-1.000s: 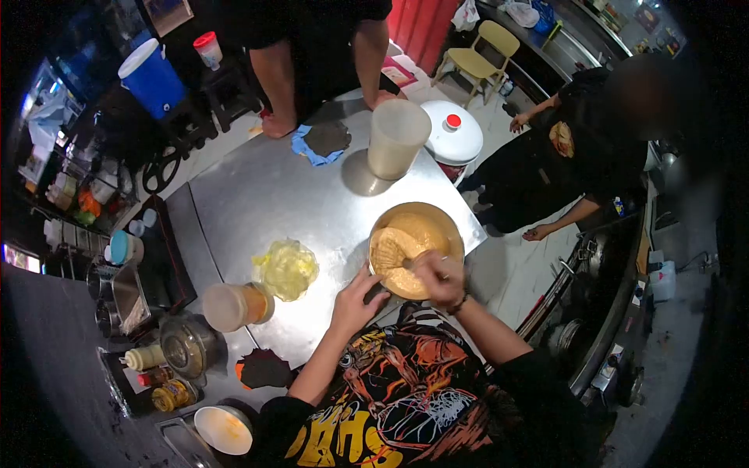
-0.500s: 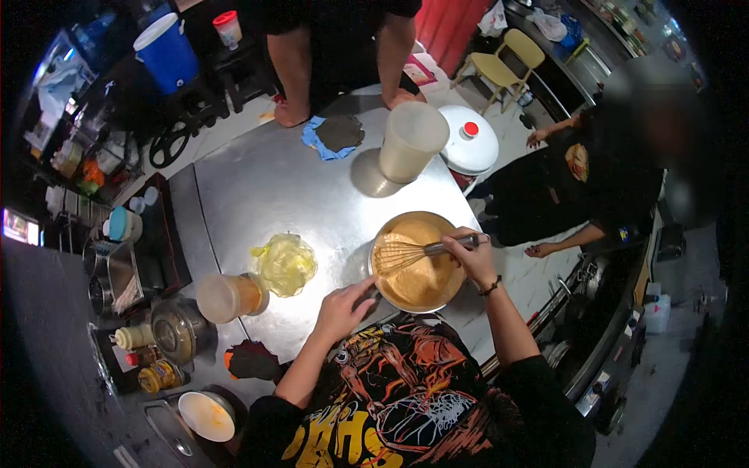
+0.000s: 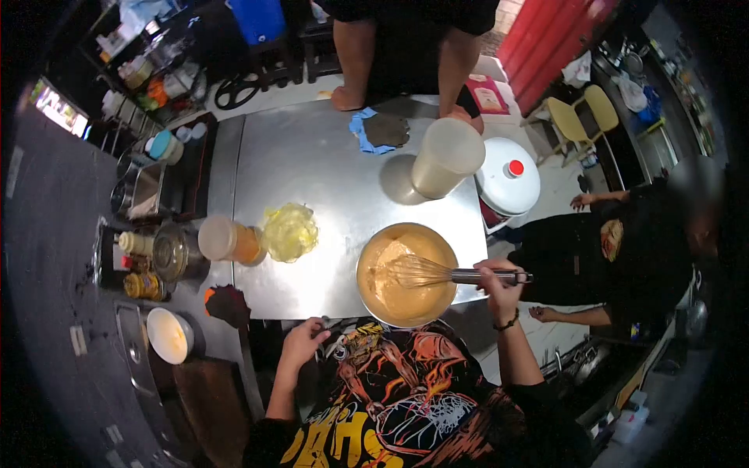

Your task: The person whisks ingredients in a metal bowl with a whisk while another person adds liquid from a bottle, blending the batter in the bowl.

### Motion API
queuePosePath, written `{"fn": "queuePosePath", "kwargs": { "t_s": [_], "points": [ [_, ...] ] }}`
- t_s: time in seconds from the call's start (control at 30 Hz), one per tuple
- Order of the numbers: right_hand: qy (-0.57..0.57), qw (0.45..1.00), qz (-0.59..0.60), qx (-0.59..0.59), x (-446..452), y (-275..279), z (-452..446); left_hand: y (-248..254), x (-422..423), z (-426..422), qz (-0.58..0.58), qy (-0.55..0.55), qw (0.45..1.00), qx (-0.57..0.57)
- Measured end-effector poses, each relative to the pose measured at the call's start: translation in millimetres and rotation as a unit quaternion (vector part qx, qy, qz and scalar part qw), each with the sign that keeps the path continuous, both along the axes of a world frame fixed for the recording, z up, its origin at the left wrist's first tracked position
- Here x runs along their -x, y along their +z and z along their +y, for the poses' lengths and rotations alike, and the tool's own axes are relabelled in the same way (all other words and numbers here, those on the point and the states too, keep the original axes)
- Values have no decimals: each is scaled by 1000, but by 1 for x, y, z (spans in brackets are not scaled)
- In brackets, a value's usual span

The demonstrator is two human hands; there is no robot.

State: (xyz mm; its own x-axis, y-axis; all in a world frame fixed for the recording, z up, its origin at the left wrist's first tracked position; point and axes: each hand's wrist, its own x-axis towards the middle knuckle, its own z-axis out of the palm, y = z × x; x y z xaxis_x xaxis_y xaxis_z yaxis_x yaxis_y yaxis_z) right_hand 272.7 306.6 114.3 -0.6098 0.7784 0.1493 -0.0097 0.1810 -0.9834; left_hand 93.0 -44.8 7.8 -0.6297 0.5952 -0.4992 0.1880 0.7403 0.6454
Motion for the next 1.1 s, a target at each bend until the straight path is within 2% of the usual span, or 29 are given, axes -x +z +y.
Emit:
{"fn": "queuePosePath", "kwargs": {
  "t_s": [0.03, 0.13, 0.2, 0.27, 0.3, 0.33, 0.4, 0.47, 0.53, 0.57, 0.6, 0.67, 0.7, 0.77, 0.87, 0.93, 0.97, 1.0, 1.07, 1.1],
  "points": [
    [46, 998, -47, 9, 3, 3, 1, -9, -14, -6, -26, 34, 999, 28],
    [130, 973, -37, -187, 7, 13, 0, -21, -52, -19, -86, 84, 984, 128],
    [125, 976, -3, -179, 13, 13, 2, -35, -80, -30, -166, 159, 964, 133],
    [167, 960, -58, -216, 15, 24, 9, -40, -106, -33, -175, 211, 960, 66],
    [194, 944, 0, -268, 15, 25, 12, -45, -117, -33, -184, 231, 954, 52],
    [203, 943, 1, -263, 18, 25, 12, -37, -128, -31, -196, 250, 947, 43],
    [221, 951, -30, -216, 24, 25, 11, -58, -149, -42, -209, 257, 943, 16],
    [232, 940, -4, -251, 24, 21, 17, -54, -151, -33, -213, 262, 941, -25],
    [233, 913, 42, -333, 16, 19, 17, -38, -166, -25, -243, 317, 916, -34],
    [233, 913, 39, -331, 11, 18, 16, -25, -169, -17, -262, 320, 909, -53],
    [232, 914, 41, -331, 9, 18, 16, -35, -171, -20, -262, 317, 910, -55],
    [238, 912, 45, -331, 11, 18, 17, -57, -179, -25, -200, 305, 931, -29],
    [240, 917, 48, -316, 11, 14, 16, -61, -187, -27, -203, 307, 929, -27],
    [232, 918, 60, -317, 5, 9, 16, -57, -183, -22, -124, 320, 939, 38],
    [228, 911, 74, -336, 5, 12, 17, -52, -182, -16, -135, 318, 937, 49],
    [197, 939, 34, -281, 8, 13, 16, -64, -178, -21, -123, 303, 945, 35],
    [210, 918, 29, -335, 2, 12, 20, -63, -175, -19, -118, 302, 945, 32],
    [211, 918, 26, -334, 4, 12, 19, -61, -177, -20, -117, 302, 945, 35],
    [172, 956, -4, -237, 7, 7, 17, -72, -175, -29, -122, 286, 950, 44],
    [150, 953, 16, -262, 6, 0, 17, -78, -170, -30, -120, 273, 953, 47]
  ]
}}
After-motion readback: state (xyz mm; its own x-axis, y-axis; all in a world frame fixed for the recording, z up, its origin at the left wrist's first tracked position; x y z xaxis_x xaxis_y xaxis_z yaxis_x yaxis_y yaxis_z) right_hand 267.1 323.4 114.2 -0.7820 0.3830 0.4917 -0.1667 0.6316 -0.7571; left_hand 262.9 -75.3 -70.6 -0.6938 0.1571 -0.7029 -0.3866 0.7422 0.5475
